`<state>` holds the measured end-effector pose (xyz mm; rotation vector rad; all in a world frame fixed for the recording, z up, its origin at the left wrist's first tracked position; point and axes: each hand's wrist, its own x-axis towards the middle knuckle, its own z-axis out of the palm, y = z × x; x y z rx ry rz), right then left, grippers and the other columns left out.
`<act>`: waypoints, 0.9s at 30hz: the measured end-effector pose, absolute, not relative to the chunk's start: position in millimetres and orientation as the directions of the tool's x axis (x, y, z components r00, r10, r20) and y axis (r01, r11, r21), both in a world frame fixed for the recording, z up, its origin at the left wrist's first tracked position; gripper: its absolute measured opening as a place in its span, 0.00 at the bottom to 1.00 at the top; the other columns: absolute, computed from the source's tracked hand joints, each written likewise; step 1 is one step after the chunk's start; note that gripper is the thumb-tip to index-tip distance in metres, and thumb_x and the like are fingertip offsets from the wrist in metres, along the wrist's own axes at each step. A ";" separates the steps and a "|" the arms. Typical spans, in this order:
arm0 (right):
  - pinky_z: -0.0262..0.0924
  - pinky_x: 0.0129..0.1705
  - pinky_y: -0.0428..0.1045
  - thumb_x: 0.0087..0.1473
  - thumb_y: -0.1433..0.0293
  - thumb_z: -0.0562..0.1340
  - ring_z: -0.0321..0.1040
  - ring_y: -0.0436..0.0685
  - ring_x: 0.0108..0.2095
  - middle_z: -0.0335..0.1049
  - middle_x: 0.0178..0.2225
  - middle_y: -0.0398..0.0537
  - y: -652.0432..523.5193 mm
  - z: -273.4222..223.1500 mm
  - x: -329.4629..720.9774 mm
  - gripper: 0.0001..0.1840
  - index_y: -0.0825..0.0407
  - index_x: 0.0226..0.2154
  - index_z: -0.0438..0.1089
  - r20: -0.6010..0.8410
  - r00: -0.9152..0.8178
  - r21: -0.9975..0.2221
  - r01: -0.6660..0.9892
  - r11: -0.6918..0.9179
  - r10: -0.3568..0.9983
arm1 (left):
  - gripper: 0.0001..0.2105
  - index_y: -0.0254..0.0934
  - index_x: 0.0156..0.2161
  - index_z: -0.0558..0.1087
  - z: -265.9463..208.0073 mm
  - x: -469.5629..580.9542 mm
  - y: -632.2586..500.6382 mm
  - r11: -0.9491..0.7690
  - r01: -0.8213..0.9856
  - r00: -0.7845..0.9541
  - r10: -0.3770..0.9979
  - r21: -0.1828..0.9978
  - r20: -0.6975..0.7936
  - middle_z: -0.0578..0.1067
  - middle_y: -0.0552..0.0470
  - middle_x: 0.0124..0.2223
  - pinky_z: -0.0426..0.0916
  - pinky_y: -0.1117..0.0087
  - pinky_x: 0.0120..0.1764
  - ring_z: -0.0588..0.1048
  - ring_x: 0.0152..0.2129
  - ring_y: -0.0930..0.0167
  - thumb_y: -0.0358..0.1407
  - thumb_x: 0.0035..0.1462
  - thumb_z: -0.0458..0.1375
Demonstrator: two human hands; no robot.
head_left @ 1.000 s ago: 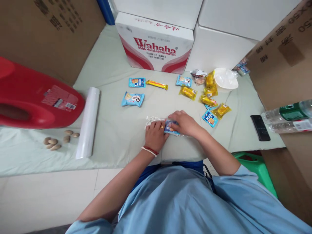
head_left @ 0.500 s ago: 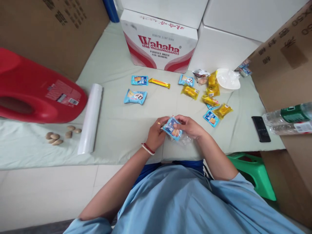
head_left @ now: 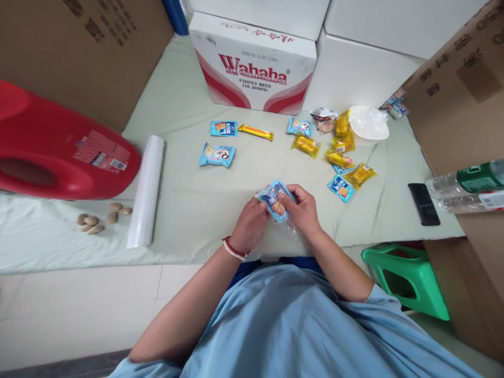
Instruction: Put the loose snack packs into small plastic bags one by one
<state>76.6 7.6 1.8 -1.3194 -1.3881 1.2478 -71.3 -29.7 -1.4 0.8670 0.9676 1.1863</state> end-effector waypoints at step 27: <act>0.68 0.63 0.58 0.45 0.48 0.77 0.77 0.62 0.52 0.80 0.49 0.47 -20.5 -6.9 58.6 0.35 0.45 0.52 0.74 -0.192 -0.044 -0.856 -0.482 -0.189 0.980 | 0.25 0.37 0.44 0.74 12.5 -31.6 -23.0 0.232 -0.791 0.006 0.928 0.567 -0.372 0.82 0.54 0.40 0.74 0.67 0.49 0.80 0.37 0.71 0.39 0.44 0.80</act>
